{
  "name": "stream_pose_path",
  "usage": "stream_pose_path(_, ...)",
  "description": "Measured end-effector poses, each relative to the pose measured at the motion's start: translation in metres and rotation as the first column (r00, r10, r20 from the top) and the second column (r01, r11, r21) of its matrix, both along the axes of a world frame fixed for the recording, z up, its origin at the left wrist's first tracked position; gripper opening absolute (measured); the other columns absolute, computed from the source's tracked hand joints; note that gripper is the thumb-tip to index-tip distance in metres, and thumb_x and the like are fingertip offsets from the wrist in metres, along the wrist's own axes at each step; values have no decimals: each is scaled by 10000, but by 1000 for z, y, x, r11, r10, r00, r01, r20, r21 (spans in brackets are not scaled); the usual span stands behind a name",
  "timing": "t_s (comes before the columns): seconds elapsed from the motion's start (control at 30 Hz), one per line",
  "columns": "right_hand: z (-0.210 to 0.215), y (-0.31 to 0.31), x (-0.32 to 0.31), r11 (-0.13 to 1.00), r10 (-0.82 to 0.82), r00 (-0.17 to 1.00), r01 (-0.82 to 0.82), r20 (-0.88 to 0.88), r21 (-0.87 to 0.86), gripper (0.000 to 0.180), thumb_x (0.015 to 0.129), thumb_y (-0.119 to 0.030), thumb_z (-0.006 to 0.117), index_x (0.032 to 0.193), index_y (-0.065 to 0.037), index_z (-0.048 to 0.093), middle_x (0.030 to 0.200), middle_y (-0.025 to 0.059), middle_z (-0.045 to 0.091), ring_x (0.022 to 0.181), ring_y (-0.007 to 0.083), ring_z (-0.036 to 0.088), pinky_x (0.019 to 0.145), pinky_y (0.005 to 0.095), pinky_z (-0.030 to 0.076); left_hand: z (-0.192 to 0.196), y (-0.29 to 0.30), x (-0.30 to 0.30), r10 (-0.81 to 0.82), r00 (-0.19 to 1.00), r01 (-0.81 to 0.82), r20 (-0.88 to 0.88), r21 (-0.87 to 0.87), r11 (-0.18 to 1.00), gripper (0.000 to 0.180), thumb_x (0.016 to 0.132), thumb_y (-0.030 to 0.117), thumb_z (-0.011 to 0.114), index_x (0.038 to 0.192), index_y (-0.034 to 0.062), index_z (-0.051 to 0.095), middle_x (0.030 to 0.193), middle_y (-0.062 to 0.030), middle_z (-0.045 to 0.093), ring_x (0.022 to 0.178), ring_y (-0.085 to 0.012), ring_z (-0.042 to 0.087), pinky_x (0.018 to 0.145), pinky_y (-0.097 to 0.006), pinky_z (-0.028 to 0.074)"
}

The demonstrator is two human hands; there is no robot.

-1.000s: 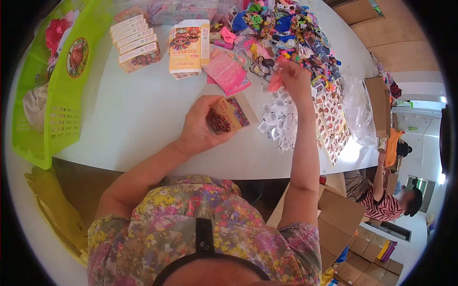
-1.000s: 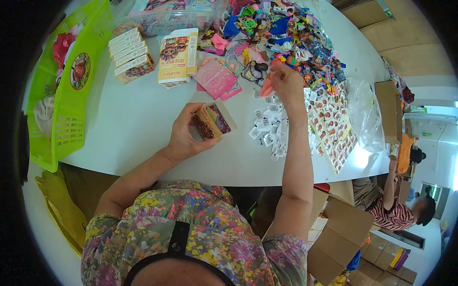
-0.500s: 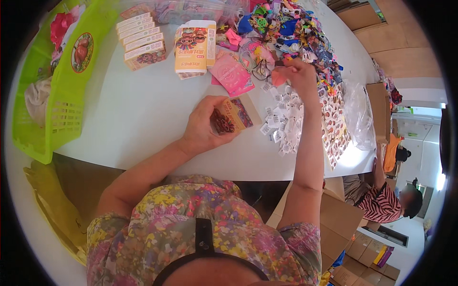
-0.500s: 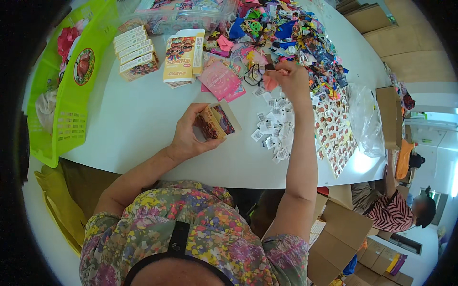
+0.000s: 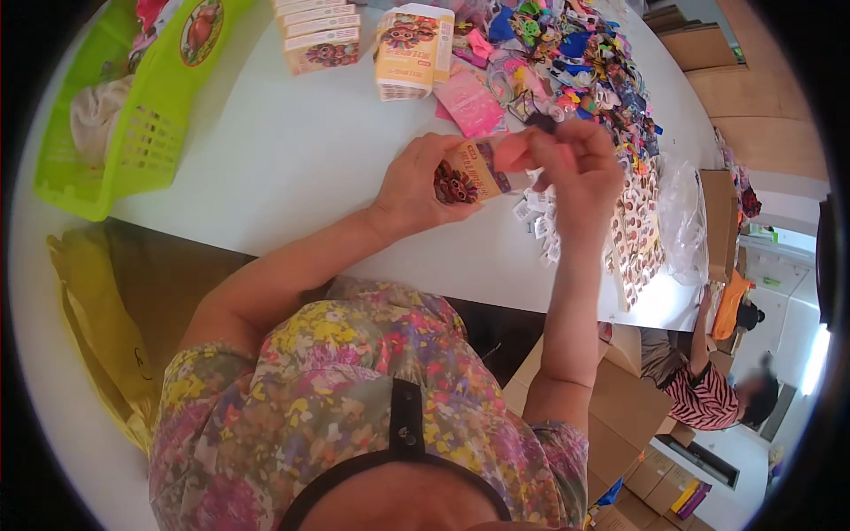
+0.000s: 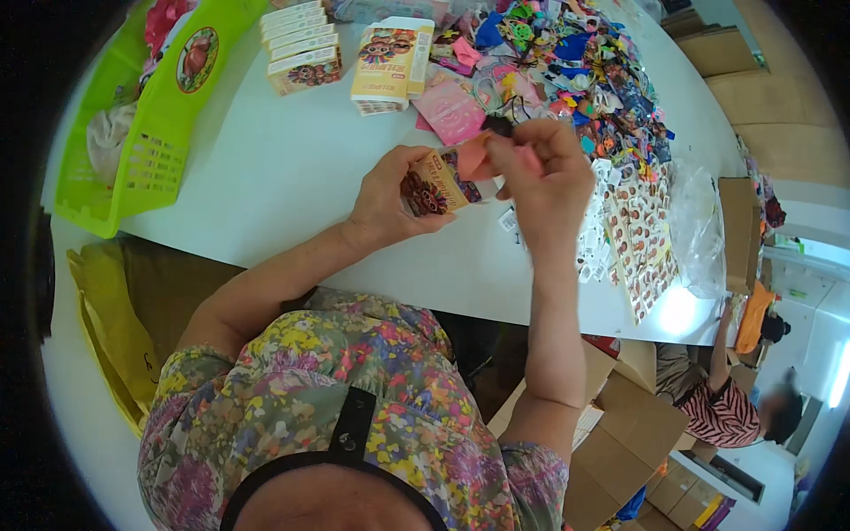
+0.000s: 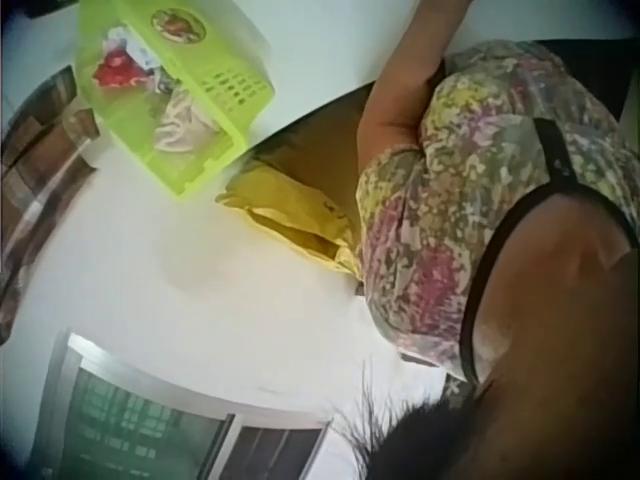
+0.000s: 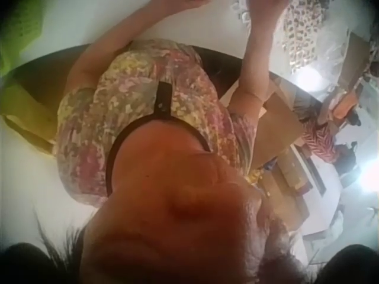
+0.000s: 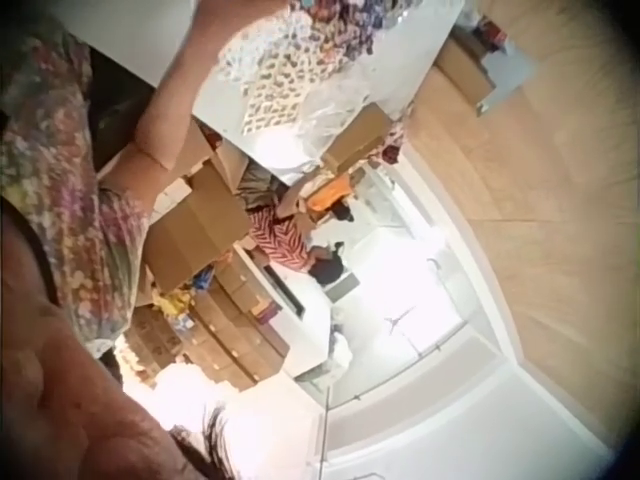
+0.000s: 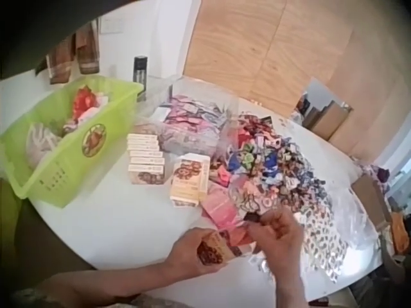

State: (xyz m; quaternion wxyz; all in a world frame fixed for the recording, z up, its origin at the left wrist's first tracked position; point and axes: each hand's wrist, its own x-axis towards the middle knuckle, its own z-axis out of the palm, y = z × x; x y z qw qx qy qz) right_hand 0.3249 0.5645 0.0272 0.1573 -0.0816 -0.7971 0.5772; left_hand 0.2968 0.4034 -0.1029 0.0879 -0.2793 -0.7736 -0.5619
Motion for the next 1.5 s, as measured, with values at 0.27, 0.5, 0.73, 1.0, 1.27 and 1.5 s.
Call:
stream_pose_path(0.27,-16,-9,18,753,201,969,-58,-144,656,151,732,7,726,857,-38,653,774,113,632,641,286,629,549,321,498,0,-1,4,77,993,-79,-90,-23,997,703,573,201,874,1155,59,506,1024,-107,572,917,-269,596,791,-351,507)
stream_pose_path(0.5,-9,-8,15,791,272,957,-280,98,544,223,784,60,644,992,-14,676,893,123,675,747,220,685,634,294,508,0,1,5,98,979,-100,-176,-5,995,691,545,187,842,1141,74,510,1014,-107,557,906,-319,552,789,-410,475)
stream_pose_path(0.73,-19,-13,15,642,135,991,-69,-25,764,256,783,72,632,1021,-12,673,860,109,646,714,190,654,614,298,497,0,2,2,75,978,-77,-195,-5,997,696,545,188,844,1141,73,502,1011,-106,556,901,-324,557,779,-404,483)
stream_pose_path(1.0,-11,-17,18,854,177,984,-141,-24,501,166,786,-13,678,948,-45,658,866,94,625,663,287,630,559,355,504,1,-1,2,84,986,-86,-144,-3,996,703,538,176,854,1131,77,491,990,-111,559,904,-323,563,772,-403,487)
stream_pose_path(1.27,-27,-22,17,547,168,964,83,-206,833,189,825,9,653,1007,-35,680,805,117,645,698,235,637,600,317,488,1,1,1,92,982,-90,-165,22,996,685,548,171,848,1123,84,487,973,-108,559,892,-322,562,761,-405,488)
stream_pose_path(1.5,-18,-25,26,761,176,984,-153,26,631,160,877,-75,626,1020,-41,688,822,125,659,716,267,642,609,360,485,3,1,1,111,977,-112,-183,8,994,652,558,171,840,1113,90,509,989,-97,567,891,-317,559,764,-404,486)
